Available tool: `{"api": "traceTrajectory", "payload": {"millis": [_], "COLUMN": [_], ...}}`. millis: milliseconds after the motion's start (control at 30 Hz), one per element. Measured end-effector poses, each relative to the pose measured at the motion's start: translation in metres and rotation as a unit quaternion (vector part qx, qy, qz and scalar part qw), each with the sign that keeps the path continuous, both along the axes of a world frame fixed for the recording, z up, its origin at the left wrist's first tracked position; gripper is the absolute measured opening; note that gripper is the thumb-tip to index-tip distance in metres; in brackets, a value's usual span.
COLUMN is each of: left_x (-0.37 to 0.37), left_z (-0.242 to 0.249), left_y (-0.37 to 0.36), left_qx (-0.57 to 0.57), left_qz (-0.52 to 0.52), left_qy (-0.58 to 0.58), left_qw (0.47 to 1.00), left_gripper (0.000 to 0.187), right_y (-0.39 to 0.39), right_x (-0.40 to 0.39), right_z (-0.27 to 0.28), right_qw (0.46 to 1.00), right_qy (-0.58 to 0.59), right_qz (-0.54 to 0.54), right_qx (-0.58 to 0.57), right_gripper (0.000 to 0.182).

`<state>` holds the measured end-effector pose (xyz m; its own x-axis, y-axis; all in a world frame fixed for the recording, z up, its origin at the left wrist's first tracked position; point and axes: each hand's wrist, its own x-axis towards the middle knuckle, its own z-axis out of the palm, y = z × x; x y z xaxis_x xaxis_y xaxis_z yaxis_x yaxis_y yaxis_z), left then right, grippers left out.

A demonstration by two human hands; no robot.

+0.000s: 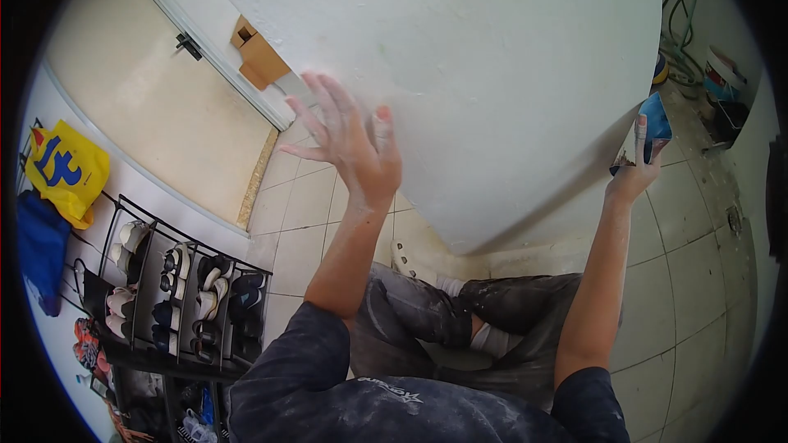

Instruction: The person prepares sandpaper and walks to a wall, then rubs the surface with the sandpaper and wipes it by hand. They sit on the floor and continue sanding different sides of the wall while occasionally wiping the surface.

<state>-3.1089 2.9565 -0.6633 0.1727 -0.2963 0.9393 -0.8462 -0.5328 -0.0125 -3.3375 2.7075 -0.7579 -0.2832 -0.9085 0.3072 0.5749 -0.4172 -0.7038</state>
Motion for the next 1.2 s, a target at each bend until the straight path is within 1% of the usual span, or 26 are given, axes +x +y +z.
{"api": "traceTrajectory", "payload": {"millis": [67,133,167,200,233,300,333,367,433,467,533,567,600,667,700,733,800,833,900,933,967,1033,1133,1200], "left_x": [-0.007,-0.009,-0.013,-0.019,-0.023,-0.018,-0.016,-0.014,-0.002,0.002,0.003,0.006,0.008,0.009,0.014,0.017,0.011,0.018,0.021,0.019,0.021,0.024,0.026,0.029], "left_z": [-0.013,-0.017,-0.006,0.007,0.015,0.024,0.026,0.018,-0.007,-0.019,-0.053,-0.071,-0.089,-0.125,-0.144,-0.166,-0.217,-0.226,-0.214,-0.210,-0.207,-0.202,-0.204,-0.199], "left_y": [0.004,0.016,0.019,0.023,0.026,0.020,0.015,0.008,-0.005,-0.004,0.000,0.005,0.012,0.027,0.036,0.042,0.048,0.048,0.041,0.042,0.041,0.033,0.032,0.032], "left_qx": [0.053,0.114,0.114,0.113,0.113,0.089,0.080,0.059,0.018,0.030,0.049,0.055,0.056,0.048,0.056,0.065,-0.013,-0.045,-0.088,-0.102,-0.094,-0.078,-0.038,-0.035], "left_qz": [0.021,0.063,0.054,0.046,0.037,0.023,0.009,-0.010,-0.046,-0.047,-0.054,-0.097,-0.145,-0.178,-0.188,-0.197,-0.201,-0.197,-0.252,-0.280,-0.293,-0.328,-0.368,-0.371], "left_qy": [-0.005,-0.001,0.002,0.005,0.013,0.018,0.021,0.018,0.009,-0.001,-0.021,-0.012,-0.003,0.012,0.021,0.028,0.087,0.111,0.222,0.281,0.309,0.364,0.433,0.461], "left_qw": [0.998,0.991,0.992,0.992,0.993,0.996,0.997,0.998,0.999,0.998,0.997,0.994,0.988,0.983,0.980,0.978,0.976,0.973,0.938,0.912,0.900,0.868,0.822,0.805], "left_gripper": [0.077,0.076,0.077,0.077,0.077,0.079,0.080,0.080,0.082,0.082,0.082,0.083,0.084,0.081,0.085,0.089,0.095,0.098,0.106,0.111,0.112,0.114,0.115,0.114], "right_y": [-0.002,-0.006,-0.003,0.002,0.005,0.004,0.000,0.000,0.001,0.004,0.016,0.018,0.014,0.028,0.043,0.059,0.098,0.118,0.160,0.176,0.185,0.188,0.181,0.176], "right_x": [0.000,-0.003,0.000,0.005,0.010,0.012,0.012,0.010,0.008,0.010,0.014,0.011,0.006,0.000,0.002,0.004,0.017,0.026,0.048,0.062,0.079,0.113,0.151,0.173], "right_z": [-0.002,-0.009,-0.005,0.000,0.003,0.002,-0.003,-0.006,-0.008,-0.004,0.001,0.003,0.000,0.022,0.033,0.043,0.055,0.060,0.088,0.099,0.112,0.130,0.145,0.138], "right_qw": [1.000,0.999,0.997,0.999,1.000,1.000,0.999,0.999,0.999,0.998,0.994,0.990,0.973,0.940,0.917,0.902,0.871,0.838,0.763,0.742,0.717,0.717,0.715,0.742], "right_qy": [0.022,0.023,0.022,0.011,0.004,-0.002,0.017,0.023,0.033,0.028,0.037,0.044,0.071,0.119,0.143,0.172,0.220,0.249,0.307,0.331,0.355,0.371,0.350,0.329], "right_qz": [-0.014,0.019,0.038,-0.007,-0.012,-0.029,-0.042,-0.036,-0.023,-0.044,-0.099,-0.131,-0.193,-0.237,-0.257,-0.267,-0.283,-0.312,-0.302,-0.315,-0.331,-0.352,-0.392,-0.403], "right_qx": [-0.005,0.040,0.057,0.030,0.019,0.000,0.003,0.009,0.022,0.022,-0.013,-0.037,-0.102,-0.214,-0.268,-0.293,-0.336,-0.372,-0.482,-0.492,-0.500,-0.474,-0.462,-0.423], "right_gripper": [0.057,0.056,0.056,0.054,0.056,0.060,0.060,0.060,0.061,0.050,0.040,0.035,0.026,0.025,0.024,0.025,0.028,0.038,0.048,0.050,0.053,0.054,0.055,0.045]}}
